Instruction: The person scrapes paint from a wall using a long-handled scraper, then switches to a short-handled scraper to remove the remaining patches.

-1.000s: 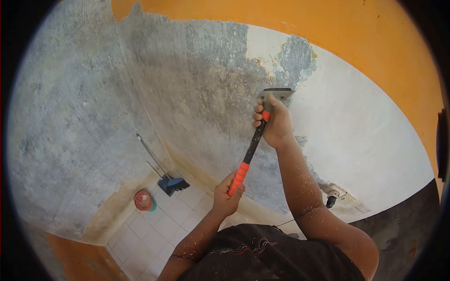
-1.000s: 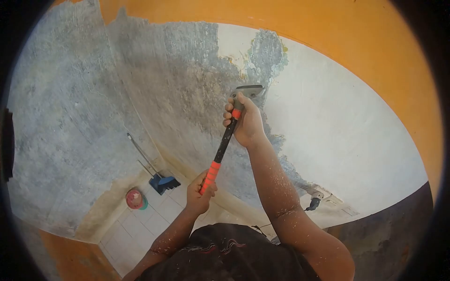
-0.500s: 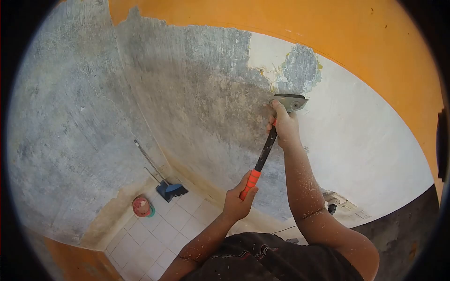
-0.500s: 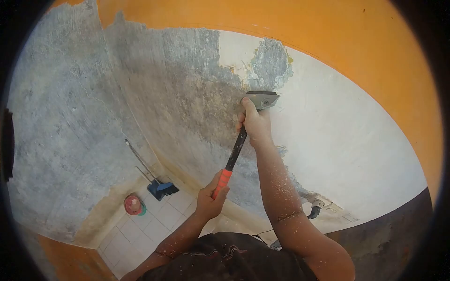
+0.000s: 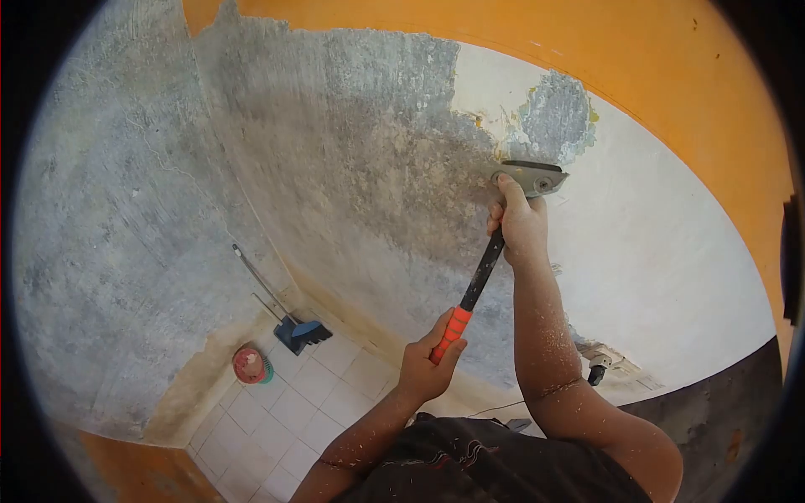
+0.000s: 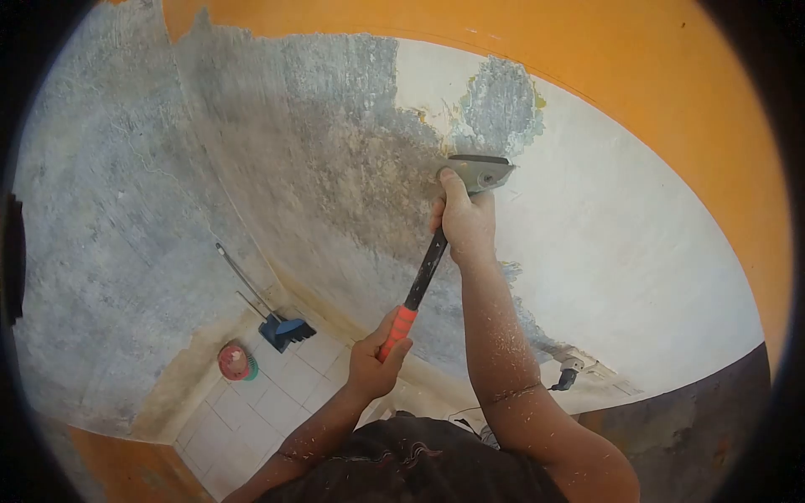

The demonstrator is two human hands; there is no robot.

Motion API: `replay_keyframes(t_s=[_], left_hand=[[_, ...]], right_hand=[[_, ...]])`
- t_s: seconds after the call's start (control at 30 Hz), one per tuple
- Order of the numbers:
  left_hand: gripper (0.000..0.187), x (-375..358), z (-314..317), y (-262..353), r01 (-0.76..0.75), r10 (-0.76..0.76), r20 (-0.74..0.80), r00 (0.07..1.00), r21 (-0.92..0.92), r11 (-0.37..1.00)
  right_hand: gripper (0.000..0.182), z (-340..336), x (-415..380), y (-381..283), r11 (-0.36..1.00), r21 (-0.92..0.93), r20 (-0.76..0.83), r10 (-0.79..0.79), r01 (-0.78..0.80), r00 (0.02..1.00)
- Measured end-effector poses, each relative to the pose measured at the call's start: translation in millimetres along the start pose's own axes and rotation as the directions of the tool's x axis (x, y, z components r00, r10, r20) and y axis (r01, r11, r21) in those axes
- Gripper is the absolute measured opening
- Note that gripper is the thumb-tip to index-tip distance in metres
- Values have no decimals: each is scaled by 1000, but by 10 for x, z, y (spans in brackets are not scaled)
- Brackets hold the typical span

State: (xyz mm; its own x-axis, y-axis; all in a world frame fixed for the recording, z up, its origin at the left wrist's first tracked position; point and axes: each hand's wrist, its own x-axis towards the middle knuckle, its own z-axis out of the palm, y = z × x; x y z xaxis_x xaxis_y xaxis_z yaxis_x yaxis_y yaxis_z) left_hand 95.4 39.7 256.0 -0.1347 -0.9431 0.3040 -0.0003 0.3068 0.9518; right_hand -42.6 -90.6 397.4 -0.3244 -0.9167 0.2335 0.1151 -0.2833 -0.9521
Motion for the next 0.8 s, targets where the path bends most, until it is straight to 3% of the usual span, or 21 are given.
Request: replay_keyframes(t_s=[0.07, 0.13, 0.43, 0.73, 0.8], left_hand=[[51, 35, -1, 1, -79, 80, -21, 997, 27, 996], [51, 43, 7, 95, 41, -40, 21, 999, -31, 999], [51, 126, -8, 74, -59, 59, 4, 998, 22, 998], [52, 129, -71, 87, 1, -4, 51, 999, 54, 999], [52, 209, -123, 182, 46, -46, 62, 997, 0, 999]], right_hand=[[21, 21, 35, -19, 1000, -13, -2, -10, 10, 1000], [21, 34, 75, -64, 1000, -14, -6, 2, -2, 1000], [24, 71, 86, -96, 1000, -14, 5, -25, 25, 1000], [25, 78, 44, -115, 999, -26, -3, 33, -33, 999], [21, 163, 139, -235, 998, 34, 21, -50, 50, 998]])
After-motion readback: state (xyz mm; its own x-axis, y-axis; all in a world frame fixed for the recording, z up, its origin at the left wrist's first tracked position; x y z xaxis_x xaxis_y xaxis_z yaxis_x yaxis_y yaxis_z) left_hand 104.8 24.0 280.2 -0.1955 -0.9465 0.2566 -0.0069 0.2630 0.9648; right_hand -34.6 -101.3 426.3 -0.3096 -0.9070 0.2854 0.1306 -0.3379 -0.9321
